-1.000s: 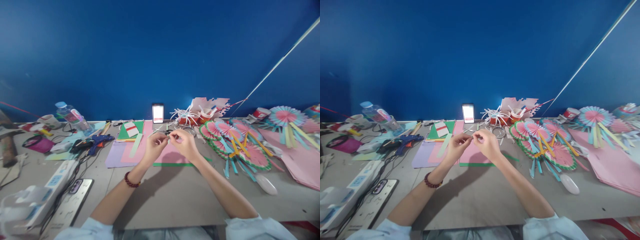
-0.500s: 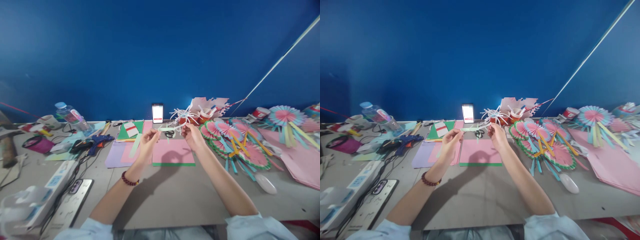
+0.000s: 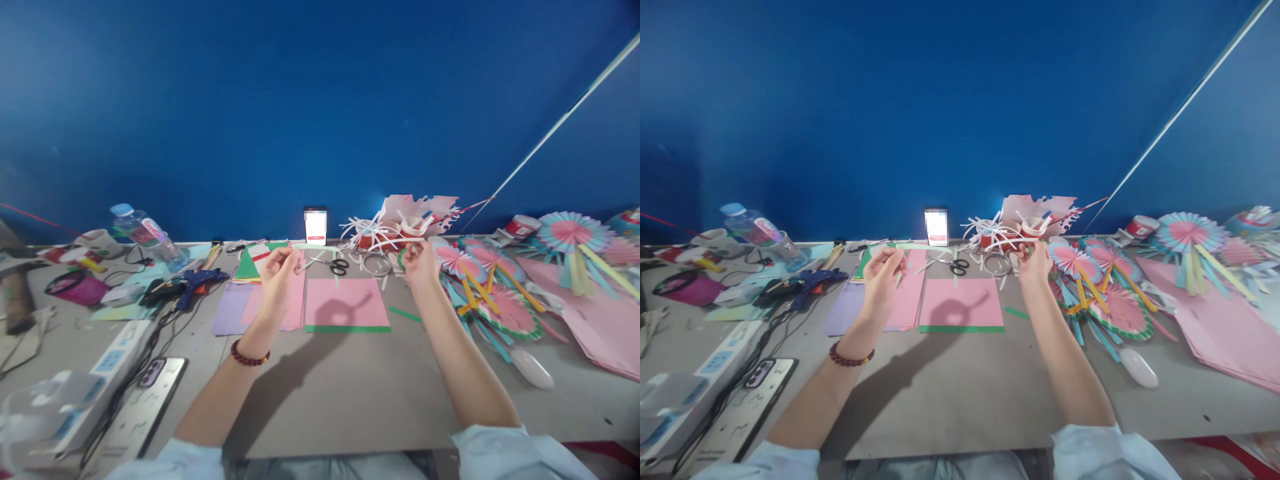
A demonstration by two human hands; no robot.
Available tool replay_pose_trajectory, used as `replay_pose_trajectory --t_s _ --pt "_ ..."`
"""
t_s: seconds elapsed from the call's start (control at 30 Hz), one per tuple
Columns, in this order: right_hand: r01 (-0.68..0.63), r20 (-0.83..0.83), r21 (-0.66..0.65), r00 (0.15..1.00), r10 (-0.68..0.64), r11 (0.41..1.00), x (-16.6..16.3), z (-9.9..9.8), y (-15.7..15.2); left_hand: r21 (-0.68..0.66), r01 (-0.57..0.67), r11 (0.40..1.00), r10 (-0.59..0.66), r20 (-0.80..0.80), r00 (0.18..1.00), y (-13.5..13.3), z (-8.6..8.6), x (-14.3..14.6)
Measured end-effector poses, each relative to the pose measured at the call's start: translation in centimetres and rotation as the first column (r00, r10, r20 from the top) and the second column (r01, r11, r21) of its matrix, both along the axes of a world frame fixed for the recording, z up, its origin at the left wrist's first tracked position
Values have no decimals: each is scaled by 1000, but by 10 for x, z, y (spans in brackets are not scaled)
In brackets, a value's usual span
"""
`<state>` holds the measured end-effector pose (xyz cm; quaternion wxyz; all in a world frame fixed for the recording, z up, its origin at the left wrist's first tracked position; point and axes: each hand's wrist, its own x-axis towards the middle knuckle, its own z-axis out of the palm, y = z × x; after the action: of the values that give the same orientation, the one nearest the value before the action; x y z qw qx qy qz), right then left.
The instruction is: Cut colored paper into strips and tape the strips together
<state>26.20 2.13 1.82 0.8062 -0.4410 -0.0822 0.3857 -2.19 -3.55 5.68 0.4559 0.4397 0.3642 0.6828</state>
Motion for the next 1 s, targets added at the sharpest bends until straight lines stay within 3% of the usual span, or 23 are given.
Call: replay_pose_trajectory --t_s 0.1,0.23,0.33,0.47,0.57,0.67,0.87,1.0 --pt "69 88 91 993 -77 993 4 4 -2 12 -4 1000 4 -1 1000 1 2 -2" --pt "55 413 287 894 -175 956 -7 9 -8 -12 -2 1000 1 -19 1000 0 4 -2" --pt "4 702 333 666 -251 943 -17 10 -6 -32 1 999 -1 -22 1000 0 3 -2" --pt "-53 948 241 225 -223 969 -26 8 18 -40 10 999 -11 -24 1000 1 2 -1" --pt "-99 994 101 -25 -104 990 -30 2 46 -29 5 1000 -6 -32 999 1 1 -1" --pt "-52 980 -71 -191 59 996 -32 -7 66 -23 3 1000 -3 -29 1000 1 1 -1" --pt "59 902 -211 -373 218 976 -30 -16 74 -73 41 996 -46 -63 997 0 2 -1" --pt "38 877 -251 -414 244 967 -28 -12 70 -78 104 992 -113 -122 986 0 1 -2"
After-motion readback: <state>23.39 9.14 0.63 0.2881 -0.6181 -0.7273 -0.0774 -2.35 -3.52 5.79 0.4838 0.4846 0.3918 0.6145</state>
